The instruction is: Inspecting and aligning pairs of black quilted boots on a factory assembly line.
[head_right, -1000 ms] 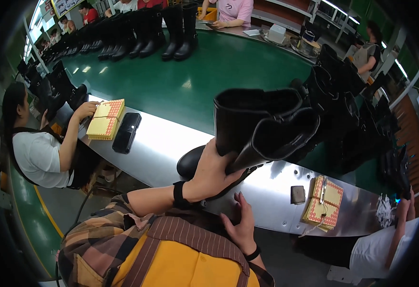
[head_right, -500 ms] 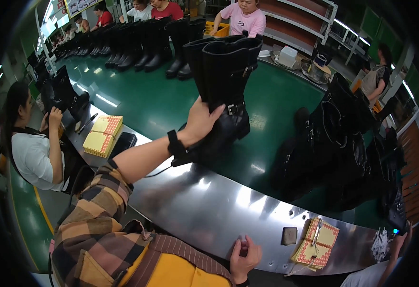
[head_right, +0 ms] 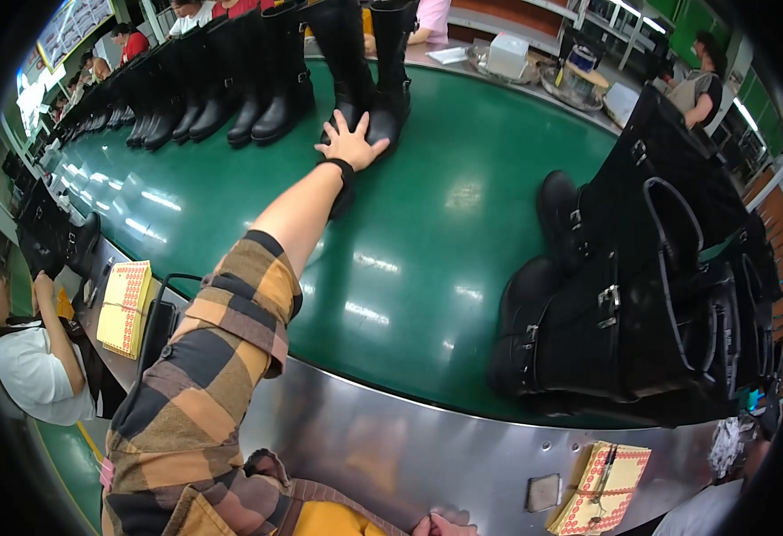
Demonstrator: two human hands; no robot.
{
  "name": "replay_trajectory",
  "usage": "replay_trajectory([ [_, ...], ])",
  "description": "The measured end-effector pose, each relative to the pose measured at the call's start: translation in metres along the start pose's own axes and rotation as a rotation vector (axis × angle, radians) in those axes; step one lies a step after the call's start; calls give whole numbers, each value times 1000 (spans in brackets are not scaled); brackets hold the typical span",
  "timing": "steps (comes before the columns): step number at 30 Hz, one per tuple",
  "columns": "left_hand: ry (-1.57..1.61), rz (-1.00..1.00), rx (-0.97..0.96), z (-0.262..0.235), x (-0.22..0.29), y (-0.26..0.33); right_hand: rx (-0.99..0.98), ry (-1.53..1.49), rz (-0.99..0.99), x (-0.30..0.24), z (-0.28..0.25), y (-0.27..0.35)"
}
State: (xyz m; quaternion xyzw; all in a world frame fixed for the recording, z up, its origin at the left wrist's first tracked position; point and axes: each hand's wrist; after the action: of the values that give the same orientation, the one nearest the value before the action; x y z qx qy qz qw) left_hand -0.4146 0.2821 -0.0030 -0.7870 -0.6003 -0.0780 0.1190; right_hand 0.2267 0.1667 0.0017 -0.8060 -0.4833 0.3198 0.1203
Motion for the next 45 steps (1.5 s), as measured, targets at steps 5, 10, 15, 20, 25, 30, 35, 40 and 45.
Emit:
replay_trajectory([
  [5,53,88,-66,-4,-19,1,14,38,5,-3,-3,-3],
  [10,-87,204,-197,-29,-30,56,35,1,69,-11,-7,-5],
  [15,139,372,-348,-55,-28,155,38,65,86,-13,-8,2],
  [20,652,507,-707,-89,-43,299,41,30,117,-7,0,12],
  [25,929,318,-1279,-119,-70,391,47,14,108,-6,-2,16],
  [30,1039,157,-1379,-113,-90,421,41,6,110,-8,-6,14],
  [35,1192,111,-1439,-95,-101,416,69,24,104,-8,-5,16],
  [40,1364,26,-1533,-88,-108,410,69,26,101,-7,-4,17],
  [45,1498,-3,-1576,-87,-110,410,60,24,114,-5,-5,17],
])
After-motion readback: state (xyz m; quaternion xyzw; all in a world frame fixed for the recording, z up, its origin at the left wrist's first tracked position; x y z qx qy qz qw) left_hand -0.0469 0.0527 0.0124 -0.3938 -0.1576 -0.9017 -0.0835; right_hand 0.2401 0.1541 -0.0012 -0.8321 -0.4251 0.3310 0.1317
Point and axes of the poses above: each hand's wrist, its own y-axis away from the middle knuckle, its own z-axis out of the palm, x = y × z, and after that the axes turned 5 degrees about -z, right-handed
